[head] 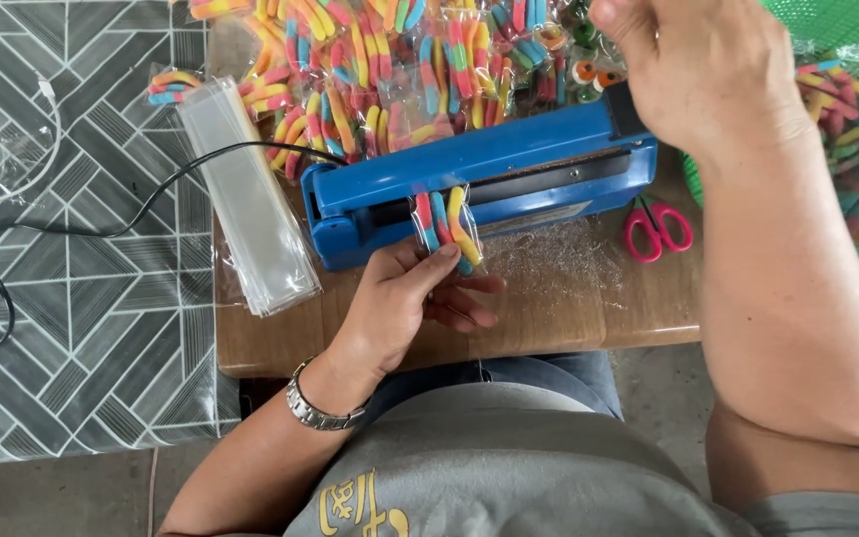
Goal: Packaging gummy worms into small plastic bags and sealing them with a manual heat sealer
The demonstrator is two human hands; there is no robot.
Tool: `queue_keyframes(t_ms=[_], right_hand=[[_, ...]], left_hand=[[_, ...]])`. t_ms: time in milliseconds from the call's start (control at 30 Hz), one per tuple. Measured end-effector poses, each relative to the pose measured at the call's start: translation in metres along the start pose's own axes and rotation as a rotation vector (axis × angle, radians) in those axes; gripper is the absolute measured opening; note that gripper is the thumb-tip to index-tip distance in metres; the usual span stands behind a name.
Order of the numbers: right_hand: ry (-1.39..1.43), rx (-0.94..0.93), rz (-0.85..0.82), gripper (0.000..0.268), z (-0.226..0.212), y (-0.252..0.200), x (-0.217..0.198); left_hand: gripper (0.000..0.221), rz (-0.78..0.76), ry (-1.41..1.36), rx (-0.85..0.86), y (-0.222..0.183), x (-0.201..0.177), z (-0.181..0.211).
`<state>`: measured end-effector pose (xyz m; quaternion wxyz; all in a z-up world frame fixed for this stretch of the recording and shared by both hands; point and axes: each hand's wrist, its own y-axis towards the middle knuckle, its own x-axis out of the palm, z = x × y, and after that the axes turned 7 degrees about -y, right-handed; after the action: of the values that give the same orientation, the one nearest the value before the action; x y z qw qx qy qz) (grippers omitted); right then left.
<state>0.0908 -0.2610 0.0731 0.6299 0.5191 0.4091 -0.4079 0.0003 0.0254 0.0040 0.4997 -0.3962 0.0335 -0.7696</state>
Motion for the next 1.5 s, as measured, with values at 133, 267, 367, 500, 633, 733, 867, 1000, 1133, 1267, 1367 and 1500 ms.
queue_keyframes(t_ms=[133, 267, 367, 500, 633, 733, 867, 1000, 1133, 1267, 1367, 1500], right_hand=[[0.019, 0.098, -0.223, 0.062, 0.009, -0.003, 0.038], [0.011, 0.053, -0.199, 0.042, 0.004, 0.002, 0.037], [-0.057, 0.047, -0.278, 0.049, -0.011, 0.005, 0.021], [-0.099, 0.137, -0.402, 0.046, -0.014, 0.005, 0.019], [-0.114, 0.141, -0.377, 0.046, -0.012, 0.004, 0.025], [-0.108, 0.149, -0.397, 0.046, -0.012, 0.005, 0.025], [-0.115, 0.135, -0.374, 0.046, -0.007, 0.003, 0.031], [-0.107, 0.131, -0.366, 0.046, -0.007, 0.002, 0.031], [-0.113, 0.124, -0.342, 0.045, -0.005, 0.001, 0.034], [-0.105, 0.137, -0.359, 0.046, -0.006, 0.001, 0.034], [-0.101, 0.131, -0.341, 0.045, -0.004, 0.0, 0.036], [-0.086, 0.118, -0.31, 0.044, -0.002, -0.002, 0.038]], left_hand=[[0.032, -0.013, 0.011, 0.004, 0.003, -0.005, -0.005], [0.053, -0.02, 0.099, 0.009, -0.001, -0.002, 0.001], [0.044, -0.046, 0.188, -0.013, -0.001, -0.007, -0.001], [0.039, -0.105, 0.185, -0.035, 0.004, -0.017, -0.006], [0.033, -0.16, 0.191, -0.024, 0.007, -0.021, -0.009], [0.033, -0.153, 0.178, -0.047, 0.006, -0.019, -0.008], [0.04, -0.141, 0.197, -0.062, 0.005, -0.015, -0.003], [0.035, -0.136, 0.165, -0.019, 0.005, -0.017, -0.005], [0.031, -0.131, 0.19, -0.003, 0.002, -0.015, 0.0], [0.03, -0.143, 0.185, 0.02, 0.003, -0.017, -0.001], [0.032, -0.152, 0.166, 0.016, 0.004, -0.018, -0.002], [0.03, -0.138, 0.17, 0.008, 0.005, -0.019, -0.004]])
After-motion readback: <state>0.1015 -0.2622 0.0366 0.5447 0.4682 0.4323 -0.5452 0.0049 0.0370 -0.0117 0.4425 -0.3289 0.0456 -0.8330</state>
